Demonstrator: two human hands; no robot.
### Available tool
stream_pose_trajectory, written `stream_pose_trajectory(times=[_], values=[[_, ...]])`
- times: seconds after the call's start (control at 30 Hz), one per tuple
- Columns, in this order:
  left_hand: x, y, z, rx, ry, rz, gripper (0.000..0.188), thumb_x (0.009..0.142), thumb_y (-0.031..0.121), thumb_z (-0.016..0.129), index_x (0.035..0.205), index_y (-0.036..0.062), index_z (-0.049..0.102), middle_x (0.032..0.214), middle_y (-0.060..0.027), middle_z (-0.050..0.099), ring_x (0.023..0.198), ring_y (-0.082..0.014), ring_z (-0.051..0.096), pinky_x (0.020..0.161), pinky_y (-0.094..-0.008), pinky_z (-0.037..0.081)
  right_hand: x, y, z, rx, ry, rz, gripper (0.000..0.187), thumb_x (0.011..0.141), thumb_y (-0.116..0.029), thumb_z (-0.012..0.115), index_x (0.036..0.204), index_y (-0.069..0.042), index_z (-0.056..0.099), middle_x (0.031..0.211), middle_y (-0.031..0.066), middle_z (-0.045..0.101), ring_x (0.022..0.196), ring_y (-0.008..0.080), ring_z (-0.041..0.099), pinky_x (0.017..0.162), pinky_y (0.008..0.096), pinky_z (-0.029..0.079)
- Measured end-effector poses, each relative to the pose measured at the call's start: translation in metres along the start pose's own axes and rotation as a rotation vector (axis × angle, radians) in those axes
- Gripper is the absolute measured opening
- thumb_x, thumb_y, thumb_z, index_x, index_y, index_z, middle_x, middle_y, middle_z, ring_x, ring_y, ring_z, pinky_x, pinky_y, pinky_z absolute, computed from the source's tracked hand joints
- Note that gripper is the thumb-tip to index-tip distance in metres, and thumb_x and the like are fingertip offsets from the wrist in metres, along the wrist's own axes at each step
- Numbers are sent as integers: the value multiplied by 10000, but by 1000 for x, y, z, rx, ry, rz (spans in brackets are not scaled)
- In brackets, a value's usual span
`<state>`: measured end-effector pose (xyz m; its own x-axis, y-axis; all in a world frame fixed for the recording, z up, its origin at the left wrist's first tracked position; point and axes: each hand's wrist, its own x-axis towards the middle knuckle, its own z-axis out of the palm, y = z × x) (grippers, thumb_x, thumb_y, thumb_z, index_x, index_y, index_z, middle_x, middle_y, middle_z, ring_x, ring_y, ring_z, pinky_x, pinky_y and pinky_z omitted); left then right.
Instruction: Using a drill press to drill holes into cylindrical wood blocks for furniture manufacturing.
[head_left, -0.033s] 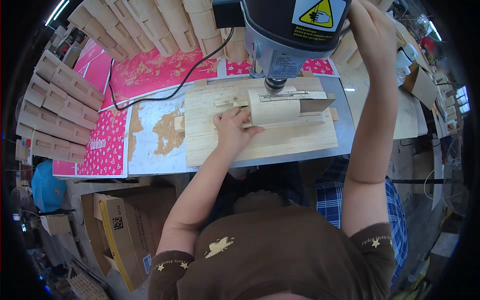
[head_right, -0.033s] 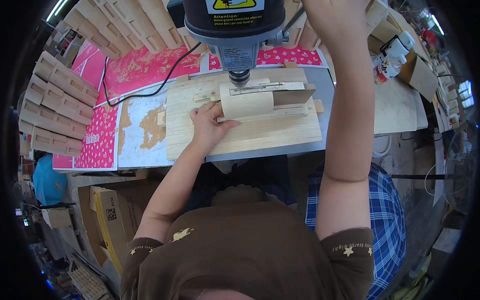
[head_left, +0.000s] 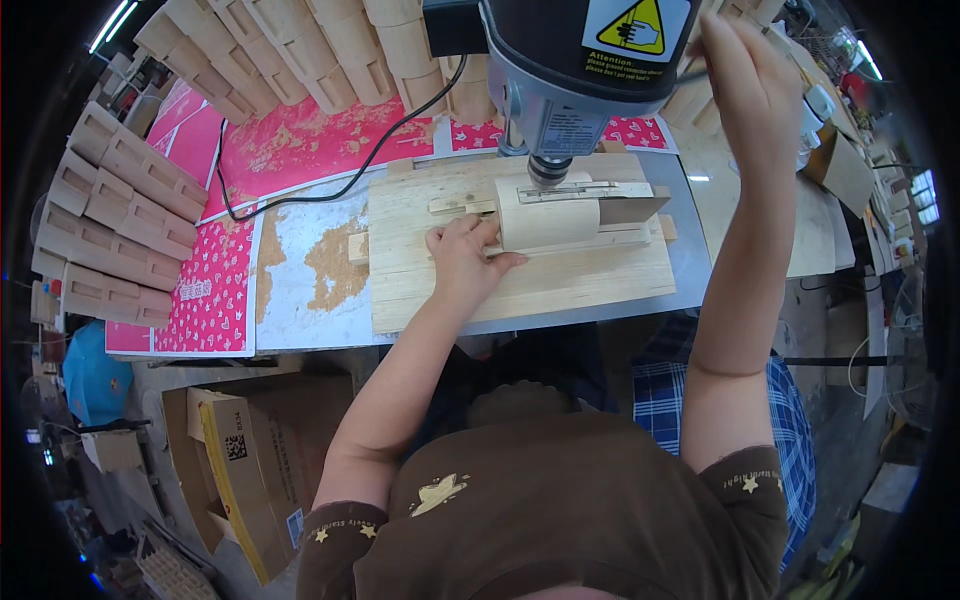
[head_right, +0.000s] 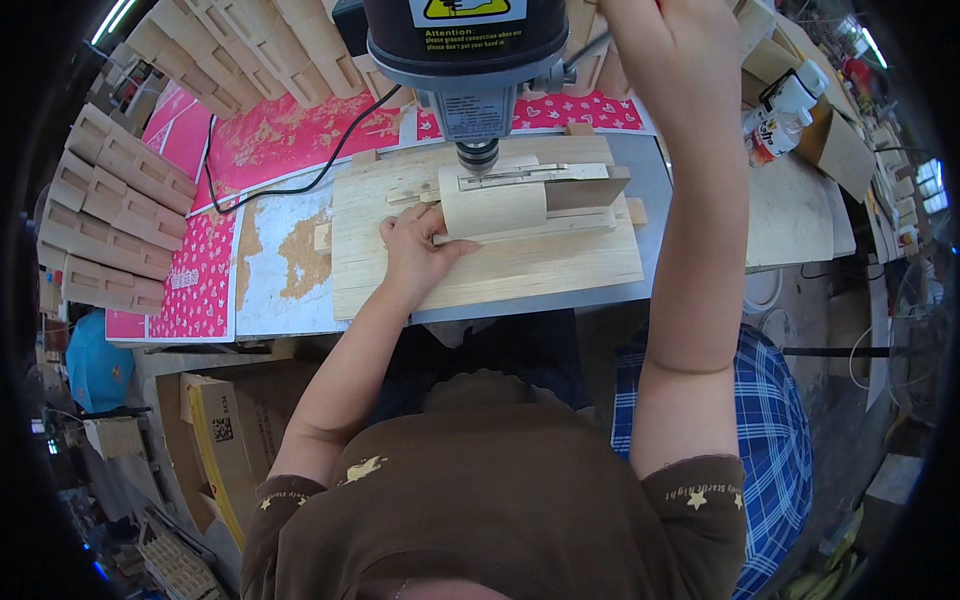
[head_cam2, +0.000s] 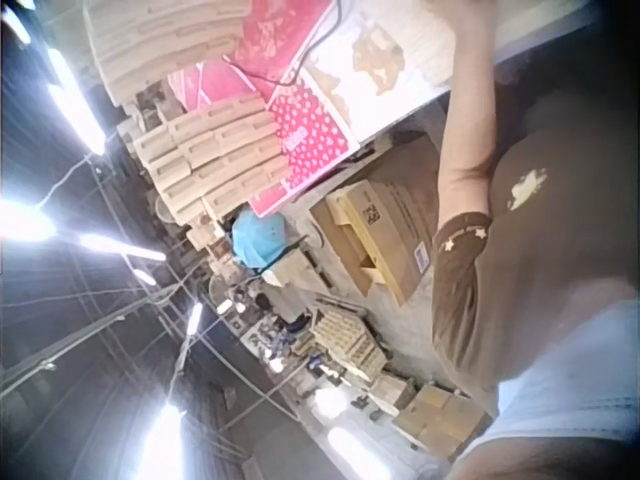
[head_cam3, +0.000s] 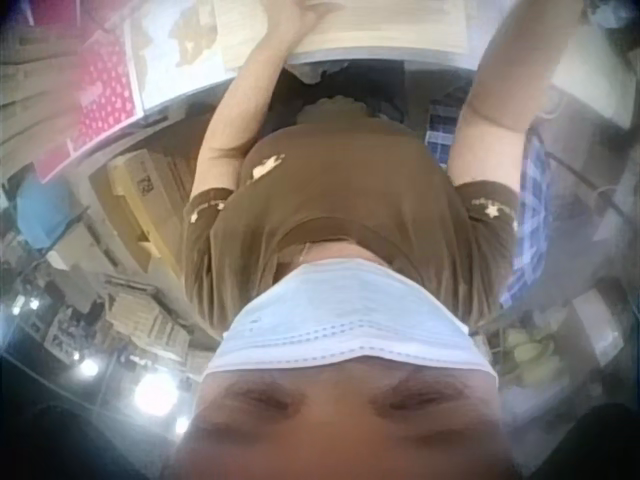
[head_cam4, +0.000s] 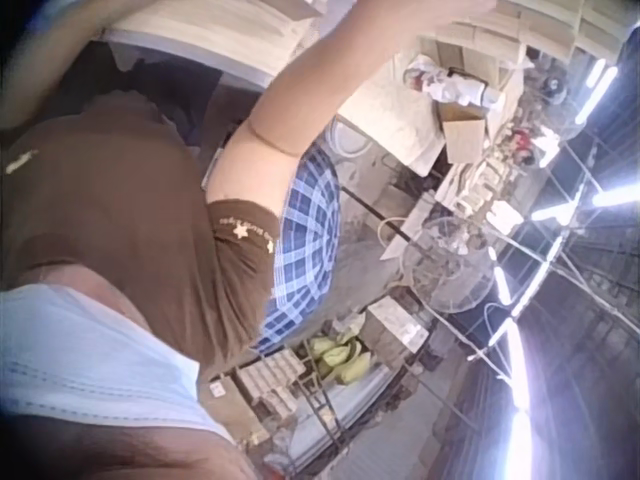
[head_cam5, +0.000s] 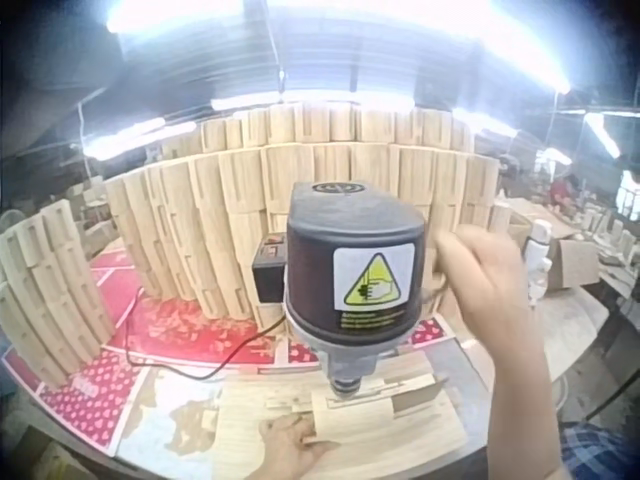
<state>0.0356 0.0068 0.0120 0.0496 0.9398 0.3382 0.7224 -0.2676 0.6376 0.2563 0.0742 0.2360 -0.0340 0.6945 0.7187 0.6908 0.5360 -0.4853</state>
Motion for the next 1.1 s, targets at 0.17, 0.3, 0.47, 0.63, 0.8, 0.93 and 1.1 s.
stream_pose_trajectory(times=[0.17, 0.3, 0.47, 0.63, 0.8, 0.93, 1.1], values=[[-4, -2, -7, -13, -40, -63, 363, 585, 263, 797, 919, 169, 691, 735, 16, 522, 829, -171, 497, 850, -375, 232, -97, -10, 14, 171, 15, -27, 205, 882, -99, 494, 836, 31, 646, 570, 25, 479, 524, 83, 442, 495, 239, 329], [-1, 0, -2, -15, -35, -23, 366, 584, 269, 798, 920, 172, 692, 733, 18, 520, 829, -169, 495, 846, -375, 233, -141, 28, 57, 279, 126, 21, 142, 841, -28, 514, 865, 38, 638, 620, 84, 528, 550, 161, 491, 522, 276, 365], [0, 0, 3, -1, -3, -15, 369, 574, 280, 801, 912, 180, 691, 726, 19, 514, 827, -172, 494, 842, -377, 238, -140, 43, 71, 269, 201, -177, 120, 830, -9, 524, 873, 26, 630, 622, 71, 524, 557, 193, 488, 533, 306, 376], [-5, 0, -4, 4, -17, -51, 366, 577, 262, 800, 916, 182, 689, 734, 22, 521, 834, -177, 502, 850, -379, 237, -81, -3, 22, 184, 216, -76, 131, 864, -61, 520, 825, 15, 620, 647, 88, 563, 566, 157, 508, 526, 294, 395], [4, 6, -2, -61, -105, -100, 428, 583, 245, 796, 986, 180, 669, 814, -2, 551, 890, -199, 516, 837, -395, 251, 30, 19, 34, -34, 155, 49, 293, 927, -244, 480, 942, 16, 615, 748, 46, 580, 665, 100, 507, 630, 242, 404], [6, 10, 0, -208, -94, -171, 385, 591, 226, 792, 953, 164, 677, 843, 4, 551, 894, -176, 514, 876, -395, 242, 30, 37, 42, 220, 76, -82, 324, 915, -278, 483, 986, 21, 588, 850, 59, 595, 823, 129, 527, 711, 272, 416], [4, 5, -2, -185, -59, -118, 350, 606, 172, 799, 927, 101, 679, 815, -6, 527, 773, -148, 566, 762, -317, 421, -71, 73, 34, 17, -352, -79, 283, 876, -227, 555, 1098, -52, 551, 963, 114, 607, 944, 244, 548, 839, 331, 415]])
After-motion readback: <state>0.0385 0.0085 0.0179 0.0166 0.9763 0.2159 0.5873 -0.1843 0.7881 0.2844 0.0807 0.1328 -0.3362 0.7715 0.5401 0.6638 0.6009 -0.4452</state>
